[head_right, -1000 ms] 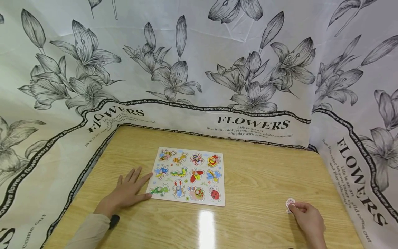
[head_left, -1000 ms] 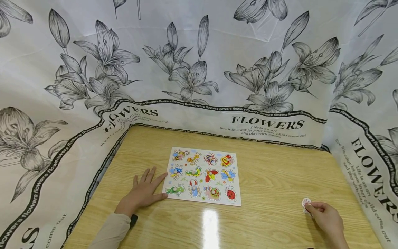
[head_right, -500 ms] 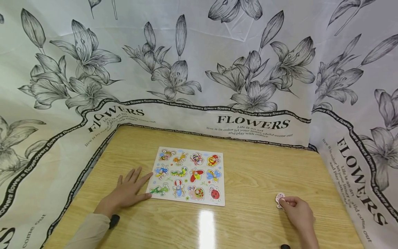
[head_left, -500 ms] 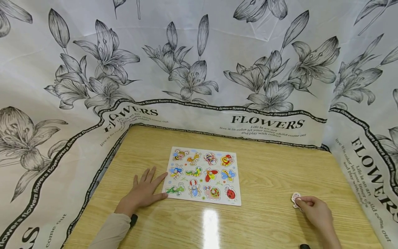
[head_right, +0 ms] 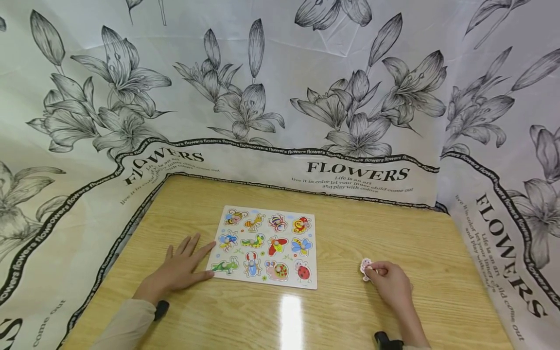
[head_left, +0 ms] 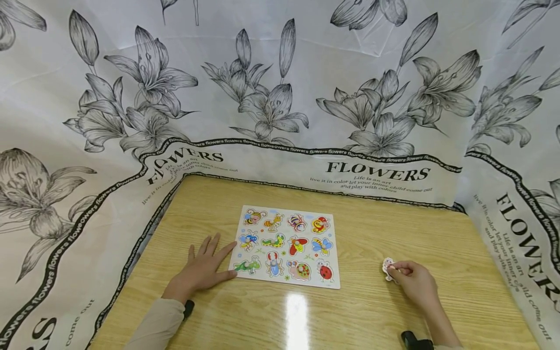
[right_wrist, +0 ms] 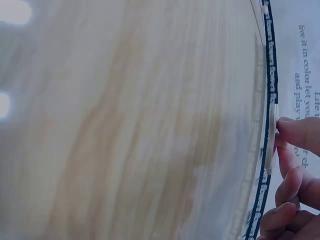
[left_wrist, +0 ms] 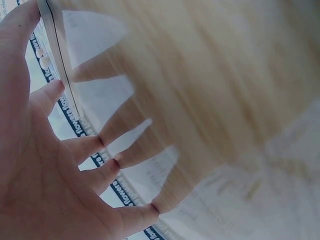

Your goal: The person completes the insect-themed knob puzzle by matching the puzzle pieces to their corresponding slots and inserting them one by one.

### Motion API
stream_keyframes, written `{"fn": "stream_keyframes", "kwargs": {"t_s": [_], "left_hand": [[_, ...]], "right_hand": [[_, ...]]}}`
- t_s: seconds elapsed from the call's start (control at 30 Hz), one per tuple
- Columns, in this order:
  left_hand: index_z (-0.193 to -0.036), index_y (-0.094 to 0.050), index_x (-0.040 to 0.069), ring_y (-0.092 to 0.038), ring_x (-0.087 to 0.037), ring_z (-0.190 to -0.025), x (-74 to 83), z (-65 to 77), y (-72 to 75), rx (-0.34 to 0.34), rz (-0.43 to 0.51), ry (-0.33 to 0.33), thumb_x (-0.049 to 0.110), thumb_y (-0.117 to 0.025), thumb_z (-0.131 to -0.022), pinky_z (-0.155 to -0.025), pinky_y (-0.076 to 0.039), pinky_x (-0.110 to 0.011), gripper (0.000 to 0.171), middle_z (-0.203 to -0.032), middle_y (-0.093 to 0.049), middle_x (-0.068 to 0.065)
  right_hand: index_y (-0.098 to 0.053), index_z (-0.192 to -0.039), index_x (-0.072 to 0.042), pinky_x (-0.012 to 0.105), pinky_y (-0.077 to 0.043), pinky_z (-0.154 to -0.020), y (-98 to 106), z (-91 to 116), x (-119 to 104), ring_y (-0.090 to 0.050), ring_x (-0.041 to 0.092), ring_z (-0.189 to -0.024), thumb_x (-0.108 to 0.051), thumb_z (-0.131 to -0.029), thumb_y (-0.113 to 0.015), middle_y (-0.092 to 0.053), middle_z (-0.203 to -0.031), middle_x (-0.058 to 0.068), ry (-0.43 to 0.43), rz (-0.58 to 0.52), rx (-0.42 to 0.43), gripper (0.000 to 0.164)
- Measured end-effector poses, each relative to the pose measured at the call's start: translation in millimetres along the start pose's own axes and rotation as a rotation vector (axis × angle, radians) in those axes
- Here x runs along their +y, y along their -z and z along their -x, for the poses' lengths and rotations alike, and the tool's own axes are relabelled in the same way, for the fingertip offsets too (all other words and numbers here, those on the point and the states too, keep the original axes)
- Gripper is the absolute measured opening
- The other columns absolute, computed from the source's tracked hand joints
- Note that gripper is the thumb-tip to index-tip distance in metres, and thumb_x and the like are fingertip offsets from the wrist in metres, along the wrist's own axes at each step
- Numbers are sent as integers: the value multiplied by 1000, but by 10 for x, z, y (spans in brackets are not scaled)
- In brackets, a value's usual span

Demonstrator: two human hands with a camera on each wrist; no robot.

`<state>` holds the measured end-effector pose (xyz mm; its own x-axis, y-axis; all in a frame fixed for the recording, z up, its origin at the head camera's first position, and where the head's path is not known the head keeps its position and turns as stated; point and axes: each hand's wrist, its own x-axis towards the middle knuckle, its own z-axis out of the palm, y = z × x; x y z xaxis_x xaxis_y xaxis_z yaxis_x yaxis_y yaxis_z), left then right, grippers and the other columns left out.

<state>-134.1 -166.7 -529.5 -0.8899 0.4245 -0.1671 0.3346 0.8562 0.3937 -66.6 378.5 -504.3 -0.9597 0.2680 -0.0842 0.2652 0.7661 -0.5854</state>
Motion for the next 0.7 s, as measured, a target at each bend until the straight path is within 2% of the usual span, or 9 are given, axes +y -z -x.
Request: {"fn": "stream_keyframes", "kwargs": {"t_s": [0.3, 0.7], "left_hand": [[-159, -32, 30, -7, -46, -149, 5, -15, -5, 0, 2, 4, 67, -60, -90, -105, -4, -78, 83, -165, -10, -20], [-158, -33, 29, -8, -47, -148, 24, 2, 18, 3, 5, 6, 63, -62, -90, -105, -4, -78, 82, -164, -11, -21]], "right_hand": [[-70, -104, 1, 30, -37, -55, -146, -36, -285, -47, 18, -65, -28, -93, -73, -55, -80, 5, 59, -44, -46, 31], [-73, -96, -3, 28, -37, -55, -483, -10, -650, -46, 15, -65, -20, -89, -78, -53, -78, 3, 127, -102, -74, 19]]}}
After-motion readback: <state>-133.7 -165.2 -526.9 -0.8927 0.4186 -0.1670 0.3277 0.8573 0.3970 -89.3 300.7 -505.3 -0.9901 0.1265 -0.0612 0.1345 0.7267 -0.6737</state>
